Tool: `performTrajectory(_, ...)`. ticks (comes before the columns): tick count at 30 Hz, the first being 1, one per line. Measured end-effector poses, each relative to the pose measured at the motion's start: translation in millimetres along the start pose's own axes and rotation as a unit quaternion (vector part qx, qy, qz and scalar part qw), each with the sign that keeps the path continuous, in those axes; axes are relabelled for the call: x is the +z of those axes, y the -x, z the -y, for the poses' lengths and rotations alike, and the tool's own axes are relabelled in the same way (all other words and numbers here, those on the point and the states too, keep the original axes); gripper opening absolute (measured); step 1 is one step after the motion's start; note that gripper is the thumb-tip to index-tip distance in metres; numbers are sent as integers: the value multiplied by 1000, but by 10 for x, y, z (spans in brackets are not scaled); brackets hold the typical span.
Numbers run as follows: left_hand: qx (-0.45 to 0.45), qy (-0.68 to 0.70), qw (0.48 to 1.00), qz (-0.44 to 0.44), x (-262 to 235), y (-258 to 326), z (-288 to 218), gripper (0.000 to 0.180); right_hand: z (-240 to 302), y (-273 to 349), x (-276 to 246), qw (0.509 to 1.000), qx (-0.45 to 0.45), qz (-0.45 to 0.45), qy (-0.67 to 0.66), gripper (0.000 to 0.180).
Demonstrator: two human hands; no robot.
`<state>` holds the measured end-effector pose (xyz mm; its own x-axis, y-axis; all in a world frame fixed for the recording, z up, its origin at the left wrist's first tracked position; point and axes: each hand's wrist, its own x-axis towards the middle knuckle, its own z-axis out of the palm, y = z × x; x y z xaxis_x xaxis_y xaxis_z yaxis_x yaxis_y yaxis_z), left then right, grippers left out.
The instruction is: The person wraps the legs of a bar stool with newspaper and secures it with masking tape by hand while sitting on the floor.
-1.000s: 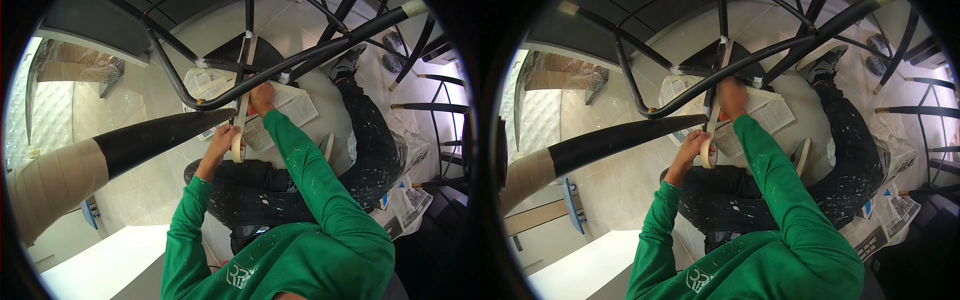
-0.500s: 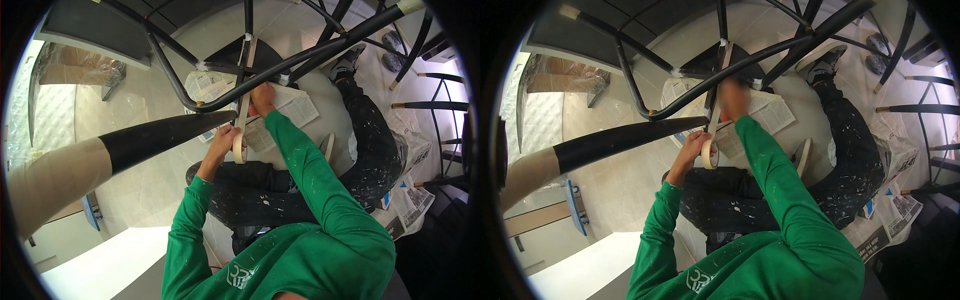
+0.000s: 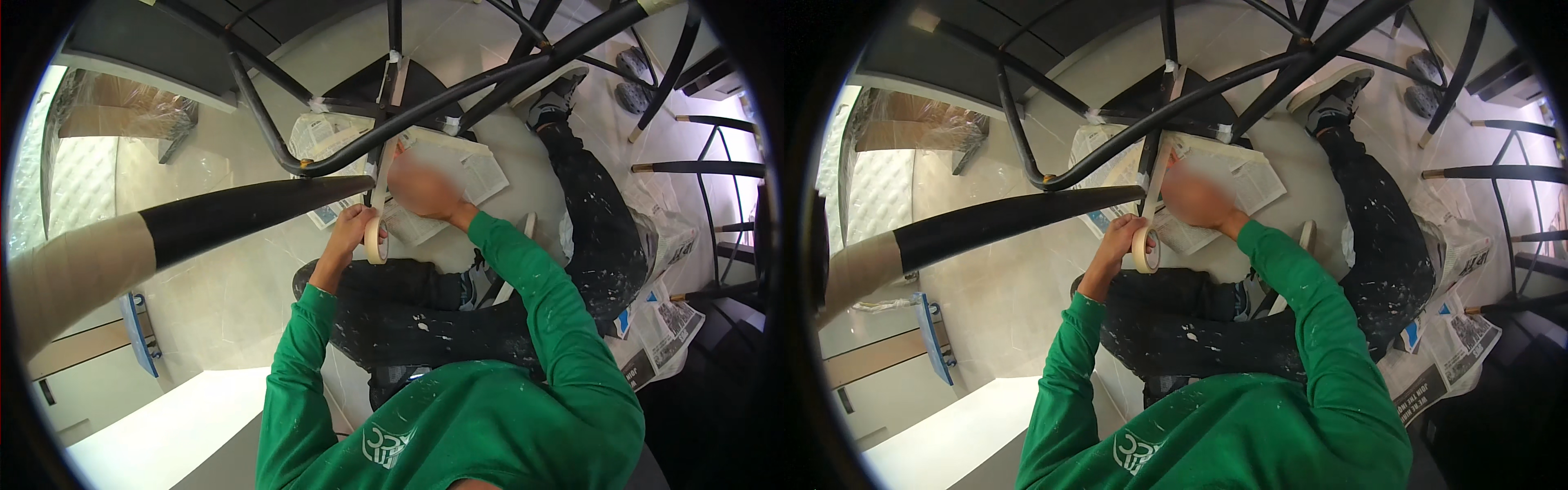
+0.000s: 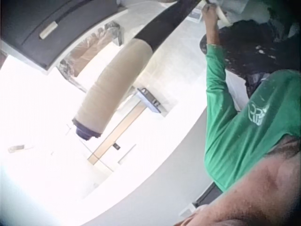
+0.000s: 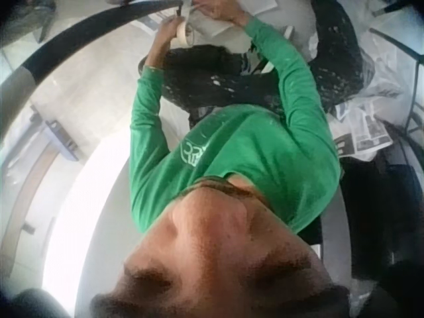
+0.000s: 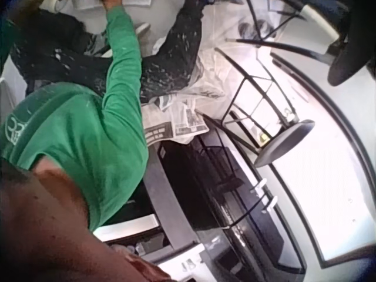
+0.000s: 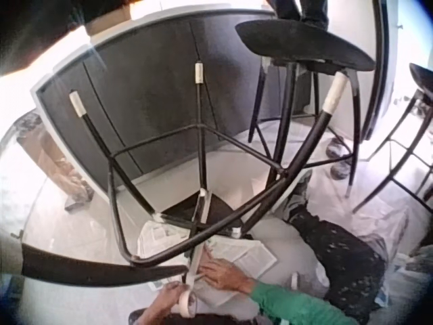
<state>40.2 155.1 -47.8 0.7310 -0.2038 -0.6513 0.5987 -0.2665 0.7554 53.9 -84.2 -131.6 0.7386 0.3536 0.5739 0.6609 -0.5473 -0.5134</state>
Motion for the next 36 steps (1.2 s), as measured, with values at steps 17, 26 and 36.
performTrajectory(17, 3, -24, 1000, 0, -23, -12, -81, 25, -100, -105, -58, 984, -74, 132, 96, 29)
performTrajectory(26, -7, -55, 998, -10, -83, -196, 246, 33, -111, -179, -120, 974, -86, 173, 122, 27)
performTrajectory(36, 28, -65, 997, -29, -111, -355, 514, 36, -136, -214, -107, 970, -108, 181, 122, 36)
